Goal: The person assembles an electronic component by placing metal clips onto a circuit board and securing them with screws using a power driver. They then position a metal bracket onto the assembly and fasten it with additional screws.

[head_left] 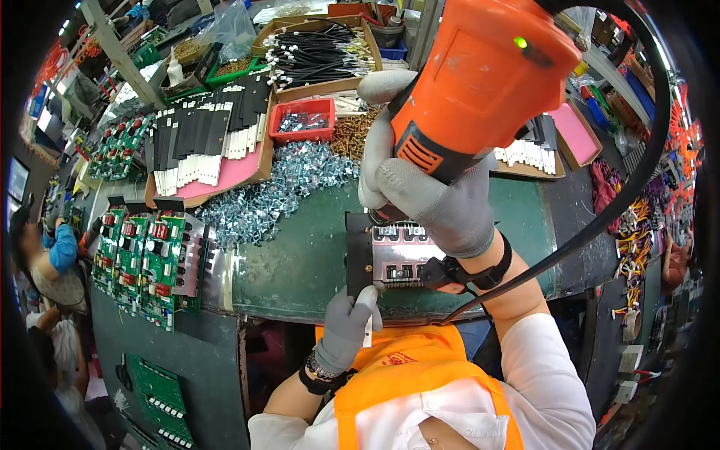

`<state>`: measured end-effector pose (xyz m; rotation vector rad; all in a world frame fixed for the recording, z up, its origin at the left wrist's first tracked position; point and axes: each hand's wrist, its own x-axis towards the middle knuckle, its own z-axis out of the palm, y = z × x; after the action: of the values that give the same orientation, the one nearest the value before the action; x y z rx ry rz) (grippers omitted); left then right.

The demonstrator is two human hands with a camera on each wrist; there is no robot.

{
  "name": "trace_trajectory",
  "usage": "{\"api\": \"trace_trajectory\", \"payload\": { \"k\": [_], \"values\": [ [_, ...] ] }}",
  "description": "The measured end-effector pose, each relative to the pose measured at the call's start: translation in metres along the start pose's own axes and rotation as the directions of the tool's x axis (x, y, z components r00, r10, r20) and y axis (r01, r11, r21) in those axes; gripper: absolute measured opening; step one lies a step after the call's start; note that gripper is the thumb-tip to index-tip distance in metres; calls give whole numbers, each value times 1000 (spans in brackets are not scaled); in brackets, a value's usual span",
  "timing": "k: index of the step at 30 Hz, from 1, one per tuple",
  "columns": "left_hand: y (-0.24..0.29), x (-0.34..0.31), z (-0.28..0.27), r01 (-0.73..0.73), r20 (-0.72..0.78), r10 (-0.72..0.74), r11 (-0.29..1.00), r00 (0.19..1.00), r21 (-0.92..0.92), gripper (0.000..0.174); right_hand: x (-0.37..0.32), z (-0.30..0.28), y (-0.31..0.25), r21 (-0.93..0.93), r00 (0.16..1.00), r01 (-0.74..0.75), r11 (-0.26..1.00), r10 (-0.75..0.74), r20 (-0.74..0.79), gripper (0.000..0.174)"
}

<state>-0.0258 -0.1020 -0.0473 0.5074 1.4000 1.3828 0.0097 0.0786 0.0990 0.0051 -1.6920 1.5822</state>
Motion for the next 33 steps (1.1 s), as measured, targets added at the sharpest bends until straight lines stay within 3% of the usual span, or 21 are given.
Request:
{"api": "trace_trajectory", "payload": {
  "k": [9,13,15,18,22,23,27,29,30,33],
  "values": [
    [2,4,-1,4,-30,-4,1000,1000,9,28,2,1,0,-82,999,-19,996,15,-50,46],
    [2,3,-1,-5,-50,4,1000,999,-2,26,1,0,4,-19,1000,3,1000,-4,-16,45],
    [3,3,-2,-9,-56,9,1000,998,1,26,0,2,5,45,993,-72,996,75,-90,43],
    [4,2,-2,8,-48,-7,1000,999,11,25,2,-1,5,22,993,-103,994,104,-54,43],
    [2,3,-1,1,-43,-2,1000,999,-28,24,2,3,3,-50,999,-35,998,33,-33,50],
    [2,3,-1,-1,-37,0,999,999,-40,24,-2,6,-1,171,997,-77,982,82,-18,53],
    [-1,1,-2,7,-48,-9,999,999,-43,25,-20,4,-23,216,990,-143,966,139,36,64],
    [-5,4,-4,-22,-22,22,1000,1000,16,34,-26,4,-29,235,983,-181,955,175,45,67],
    [-5,4,-4,-22,-22,23,1000,999,14,34,-27,2,-29,200,986,-164,966,160,36,58],
    [-6,3,-4,-44,-25,45,999,999,23,33,-31,-4,-22,324,990,-118,939,87,110,49]
  ]
}}
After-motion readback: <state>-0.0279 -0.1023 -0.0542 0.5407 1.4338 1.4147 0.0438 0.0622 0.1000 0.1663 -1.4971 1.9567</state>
